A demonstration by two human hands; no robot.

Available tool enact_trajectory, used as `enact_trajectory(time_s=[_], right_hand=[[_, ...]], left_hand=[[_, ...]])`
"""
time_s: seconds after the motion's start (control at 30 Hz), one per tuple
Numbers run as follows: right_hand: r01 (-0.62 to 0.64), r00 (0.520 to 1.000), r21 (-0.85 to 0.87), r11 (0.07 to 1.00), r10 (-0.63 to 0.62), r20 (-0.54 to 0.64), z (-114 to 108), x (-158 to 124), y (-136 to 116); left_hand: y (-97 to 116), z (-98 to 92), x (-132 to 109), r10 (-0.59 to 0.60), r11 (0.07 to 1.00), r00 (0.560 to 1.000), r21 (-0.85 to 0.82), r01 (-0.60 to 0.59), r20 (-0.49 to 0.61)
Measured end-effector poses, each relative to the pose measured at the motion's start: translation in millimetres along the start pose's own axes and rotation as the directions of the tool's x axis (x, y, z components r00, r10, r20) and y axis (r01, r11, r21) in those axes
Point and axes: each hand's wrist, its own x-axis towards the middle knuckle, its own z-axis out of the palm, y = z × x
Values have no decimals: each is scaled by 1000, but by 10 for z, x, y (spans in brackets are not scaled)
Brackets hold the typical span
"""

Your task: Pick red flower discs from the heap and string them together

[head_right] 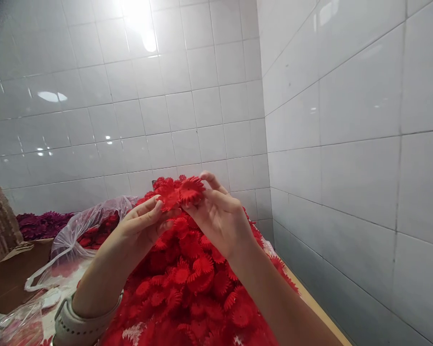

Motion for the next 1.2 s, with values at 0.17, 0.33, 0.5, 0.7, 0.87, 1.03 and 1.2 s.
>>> enact_trajectory(time_s=[0.17,0.33,0.5,0.7,0.87,1.03,1.2], right_hand=[[-4,985,110,994,23,-172,-87,90,27],[95,971,-21,995,-97,-218,-183,145,-36],[68,989,-165,984,-89,-122,-160,126,-5],[95,995,-403,910,-102,5,-106,59,122],[156,986,-557,816,-159,44,-61,20,142],[248,963,-678,692,-253,94,-31,-1,131],[307,939,-751,584,-316,138,-29,-21,137]], left_hand=[[-35,-11,61,86,995,987,66,-77,-136],[1,-134,82,281,909,927,380,-174,-248],[-53,-186,112,262,661,958,745,-92,-115],[-80,16,34,450,681,890,672,-290,-72],[-75,87,-52,460,658,888,674,-334,-9],[-80,54,-17,483,643,873,703,-304,-64],[-35,22,9,406,701,904,680,-216,-132]])
